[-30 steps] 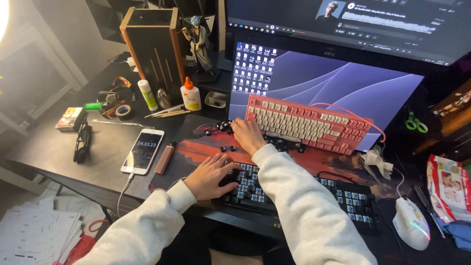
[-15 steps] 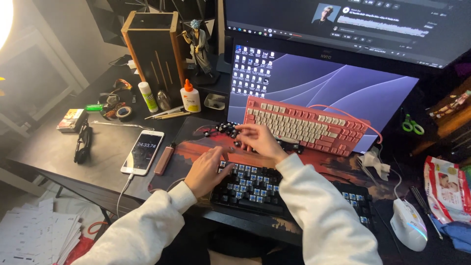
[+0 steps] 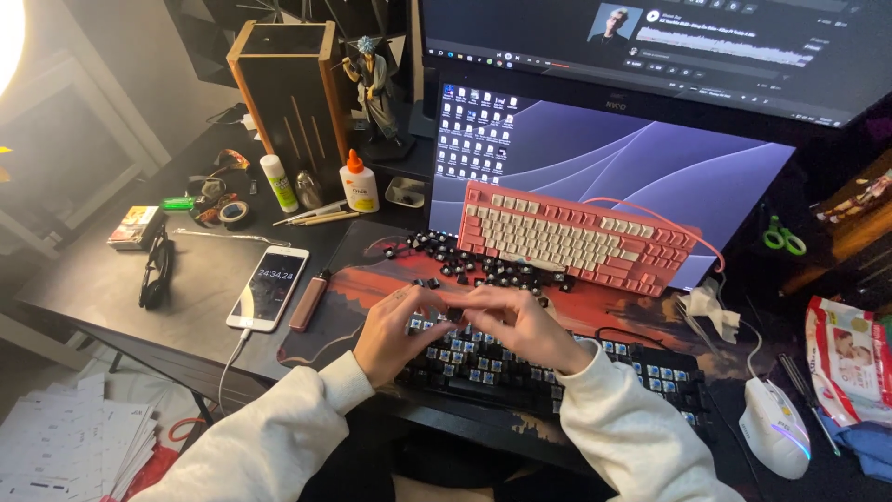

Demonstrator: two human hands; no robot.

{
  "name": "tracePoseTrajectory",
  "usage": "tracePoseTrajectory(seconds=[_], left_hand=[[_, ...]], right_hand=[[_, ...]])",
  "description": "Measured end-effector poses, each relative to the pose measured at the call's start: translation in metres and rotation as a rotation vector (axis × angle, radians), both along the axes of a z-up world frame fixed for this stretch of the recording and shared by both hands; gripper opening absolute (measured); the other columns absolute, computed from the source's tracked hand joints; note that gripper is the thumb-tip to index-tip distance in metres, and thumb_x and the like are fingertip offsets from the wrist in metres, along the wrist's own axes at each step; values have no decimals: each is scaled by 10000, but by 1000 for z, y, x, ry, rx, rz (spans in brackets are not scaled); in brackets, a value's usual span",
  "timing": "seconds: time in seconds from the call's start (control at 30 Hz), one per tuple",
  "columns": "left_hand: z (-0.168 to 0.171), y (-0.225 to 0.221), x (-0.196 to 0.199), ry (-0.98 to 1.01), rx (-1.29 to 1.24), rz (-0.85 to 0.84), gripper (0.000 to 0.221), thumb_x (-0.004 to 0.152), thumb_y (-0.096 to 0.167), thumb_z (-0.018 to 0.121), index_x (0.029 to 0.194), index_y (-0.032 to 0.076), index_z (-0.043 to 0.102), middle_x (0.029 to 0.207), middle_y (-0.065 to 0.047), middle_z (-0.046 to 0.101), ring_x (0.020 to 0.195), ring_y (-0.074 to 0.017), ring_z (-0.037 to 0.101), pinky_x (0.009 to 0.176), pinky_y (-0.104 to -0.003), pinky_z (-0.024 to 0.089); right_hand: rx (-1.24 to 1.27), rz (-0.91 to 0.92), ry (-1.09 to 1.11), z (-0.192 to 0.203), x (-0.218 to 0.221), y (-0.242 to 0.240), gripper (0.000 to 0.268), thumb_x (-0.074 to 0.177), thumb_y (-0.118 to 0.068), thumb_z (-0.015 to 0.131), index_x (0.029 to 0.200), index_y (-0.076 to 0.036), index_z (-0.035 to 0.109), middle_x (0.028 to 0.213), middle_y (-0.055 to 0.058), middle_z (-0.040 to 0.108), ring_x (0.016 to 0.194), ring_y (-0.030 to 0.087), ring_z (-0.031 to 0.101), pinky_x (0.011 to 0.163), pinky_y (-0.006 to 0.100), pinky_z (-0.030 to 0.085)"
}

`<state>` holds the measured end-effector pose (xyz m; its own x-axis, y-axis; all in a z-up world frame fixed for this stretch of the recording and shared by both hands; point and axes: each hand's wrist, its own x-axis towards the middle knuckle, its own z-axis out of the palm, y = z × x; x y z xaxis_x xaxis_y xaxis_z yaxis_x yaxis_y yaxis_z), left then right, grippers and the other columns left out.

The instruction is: Manually installing keycaps onto the switches of a mechanical keyboard.

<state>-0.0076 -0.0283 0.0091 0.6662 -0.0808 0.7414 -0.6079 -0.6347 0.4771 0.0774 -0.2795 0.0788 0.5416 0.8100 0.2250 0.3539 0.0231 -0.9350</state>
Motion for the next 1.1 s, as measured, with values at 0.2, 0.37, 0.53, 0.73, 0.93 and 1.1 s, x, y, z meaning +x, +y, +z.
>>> tracePoseTrajectory(seconds=[0.2,0.37,0.53,0.73,0.93,1.1], left_hand=[[-7,5,1,-36,52,35,346,935,146,1037,1112,143,739,879,-35,753,732,-261,720,740,-402,640],[-2,4,0,-62,74,53,338,948,155,1032,1120,150,741,955,-18,762,728,-238,713,735,-395,615],[0,1,1,-89,99,76,351,913,142,1051,1136,147,779,972,-8,771,710,-230,691,723,-383,599],[-3,-7,6,-157,218,97,274,959,205,1020,985,174,749,949,-8,736,719,-253,659,685,-384,571],[-4,-1,17,-155,236,127,249,988,162,992,1043,164,749,937,-23,736,780,-287,742,703,-371,592],[-18,8,19,143,331,58,216,1016,-18,786,1157,144,806,1087,-58,759,936,-347,752,850,-440,595]], right_hand=[[-5,125,-53,-8,-1,-6,512,1197,-64,596,1703,-10,647,1499,180,755,1268,307,776,1056,535,702],[-16,129,-73,-6,-9,-2,589,1188,-69,590,1769,18,550,1527,218,680,1323,348,740,1116,591,663],[-22,76,-68,-22,-9,5,599,1215,-203,695,1773,-25,575,1498,180,691,1362,323,732,1157,576,661],[31,-204,-43,-40,-6,13,531,1004,-200,1016,1500,-82,868,1172,95,873,1041,201,829,911,347,710],[67,-372,51,-39,27,-12,511,882,-199,1114,1326,-75,893,1092,119,931,972,179,850,907,348,724],[-128,-378,-300,-29,45,-38,295,961,-186,1017,1227,-80,943,1270,121,914,1094,219,879,965,344,697]])
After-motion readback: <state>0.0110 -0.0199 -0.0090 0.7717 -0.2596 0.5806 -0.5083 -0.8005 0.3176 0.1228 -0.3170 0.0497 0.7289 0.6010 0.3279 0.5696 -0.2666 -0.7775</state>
